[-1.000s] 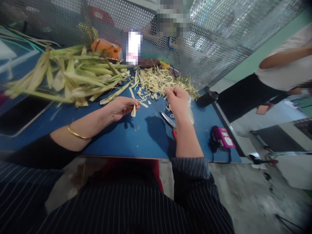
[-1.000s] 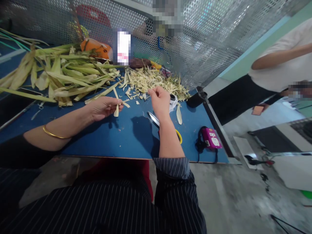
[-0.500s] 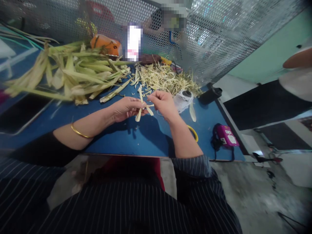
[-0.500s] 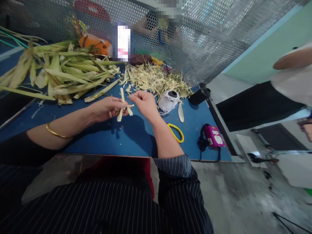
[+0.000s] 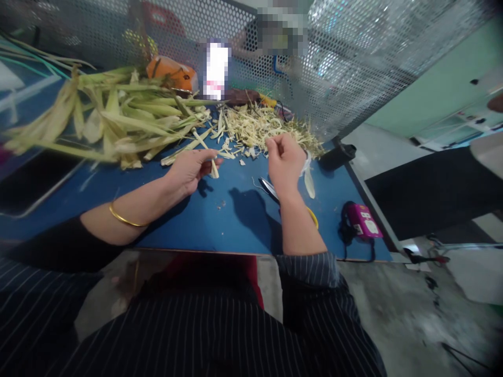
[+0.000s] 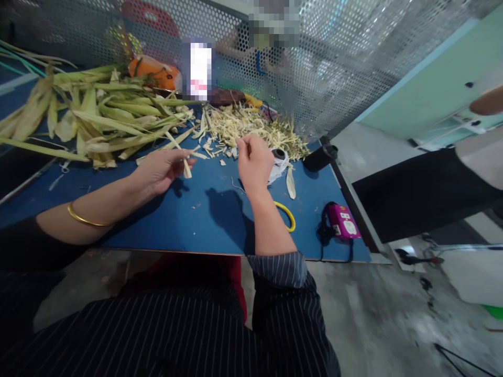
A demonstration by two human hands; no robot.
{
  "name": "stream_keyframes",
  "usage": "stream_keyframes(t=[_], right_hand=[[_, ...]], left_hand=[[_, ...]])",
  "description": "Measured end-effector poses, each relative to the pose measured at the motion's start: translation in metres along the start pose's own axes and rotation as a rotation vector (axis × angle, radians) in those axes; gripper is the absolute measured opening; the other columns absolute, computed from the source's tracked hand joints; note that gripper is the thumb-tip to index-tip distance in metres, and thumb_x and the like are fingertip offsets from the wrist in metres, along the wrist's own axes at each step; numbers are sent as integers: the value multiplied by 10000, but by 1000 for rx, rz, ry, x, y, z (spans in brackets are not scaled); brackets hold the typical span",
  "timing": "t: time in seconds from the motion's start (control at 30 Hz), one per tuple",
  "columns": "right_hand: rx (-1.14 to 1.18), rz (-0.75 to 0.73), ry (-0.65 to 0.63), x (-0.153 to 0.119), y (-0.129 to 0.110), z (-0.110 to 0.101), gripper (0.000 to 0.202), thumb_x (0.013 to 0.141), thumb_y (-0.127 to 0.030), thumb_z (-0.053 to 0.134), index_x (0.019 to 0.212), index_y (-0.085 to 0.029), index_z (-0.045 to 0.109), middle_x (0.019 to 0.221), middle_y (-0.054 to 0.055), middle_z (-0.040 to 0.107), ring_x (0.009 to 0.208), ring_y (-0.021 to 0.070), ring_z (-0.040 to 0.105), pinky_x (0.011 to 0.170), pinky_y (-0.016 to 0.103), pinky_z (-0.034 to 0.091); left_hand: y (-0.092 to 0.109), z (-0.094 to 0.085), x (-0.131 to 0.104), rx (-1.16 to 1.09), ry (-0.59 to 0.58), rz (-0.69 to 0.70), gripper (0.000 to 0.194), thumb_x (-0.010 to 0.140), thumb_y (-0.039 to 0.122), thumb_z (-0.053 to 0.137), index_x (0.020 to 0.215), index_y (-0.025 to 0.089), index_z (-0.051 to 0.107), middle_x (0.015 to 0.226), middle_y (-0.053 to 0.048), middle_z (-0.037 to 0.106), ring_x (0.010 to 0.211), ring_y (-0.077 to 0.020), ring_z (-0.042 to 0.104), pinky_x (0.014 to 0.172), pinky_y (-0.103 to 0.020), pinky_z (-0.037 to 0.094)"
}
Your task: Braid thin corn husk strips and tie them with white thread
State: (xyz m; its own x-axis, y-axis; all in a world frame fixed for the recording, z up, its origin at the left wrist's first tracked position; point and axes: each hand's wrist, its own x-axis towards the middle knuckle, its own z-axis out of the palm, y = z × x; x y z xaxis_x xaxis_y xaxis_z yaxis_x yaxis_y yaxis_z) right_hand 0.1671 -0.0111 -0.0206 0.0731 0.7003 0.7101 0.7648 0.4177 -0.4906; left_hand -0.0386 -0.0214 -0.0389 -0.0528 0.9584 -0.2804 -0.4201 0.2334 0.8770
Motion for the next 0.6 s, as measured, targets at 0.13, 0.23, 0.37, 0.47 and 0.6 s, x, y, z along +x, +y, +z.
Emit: stream_keyframes(t=[0.13, 0.23, 0.37, 0.47, 0.6], right_hand=[[171, 121, 26, 2, -2, -2, 271, 886, -345, 590, 667, -204, 517, 575, -57, 418, 545, 87, 363, 566, 258, 314], [311, 204, -4, 3, -3, -1, 261, 857, -353, 620, 658, -201, 548, 539, -64, 415, 504, 76, 358, 526, 252, 299], [514, 313, -250, -3, -11, 7, 209, 823, -340, 648, 677, -194, 617, 474, -77, 412, 431, 65, 361, 467, 245, 287], [593, 346, -397, -10, -20, 12, 207, 810, -336, 656, 670, -188, 625, 458, -80, 418, 423, 55, 356, 458, 237, 277], [663, 407, -476, -16, -28, 16, 210, 803, -331, 657, 667, -176, 618, 484, -72, 448, 439, 49, 345, 459, 235, 261]], left_hand=[[3, -3, 3, -32, 117, 88, 79, 667, 128, 707, 668, 145, 630, 675, -19, 646, 652, -138, 667, 523, -209, 519], [7, -1, -2, -40, 66, 81, 96, 664, 153, 727, 719, 138, 650, 708, -16, 655, 652, -129, 667, 529, -199, 515], [7, 4, -12, -10, -180, 3, 149, 679, 180, 755, 808, 127, 702, 834, -50, 713, 673, -119, 666, 547, -193, 516], [4, 5, -17, 4, -382, -105, 158, 694, 191, 773, 819, 113, 715, 870, -74, 722, 703, -138, 677, 553, -211, 527], [0, 3, -20, 53, -491, -196, 143, 730, 207, 765, 816, 104, 715, 792, -75, 711, 706, -140, 674, 597, -221, 534]])
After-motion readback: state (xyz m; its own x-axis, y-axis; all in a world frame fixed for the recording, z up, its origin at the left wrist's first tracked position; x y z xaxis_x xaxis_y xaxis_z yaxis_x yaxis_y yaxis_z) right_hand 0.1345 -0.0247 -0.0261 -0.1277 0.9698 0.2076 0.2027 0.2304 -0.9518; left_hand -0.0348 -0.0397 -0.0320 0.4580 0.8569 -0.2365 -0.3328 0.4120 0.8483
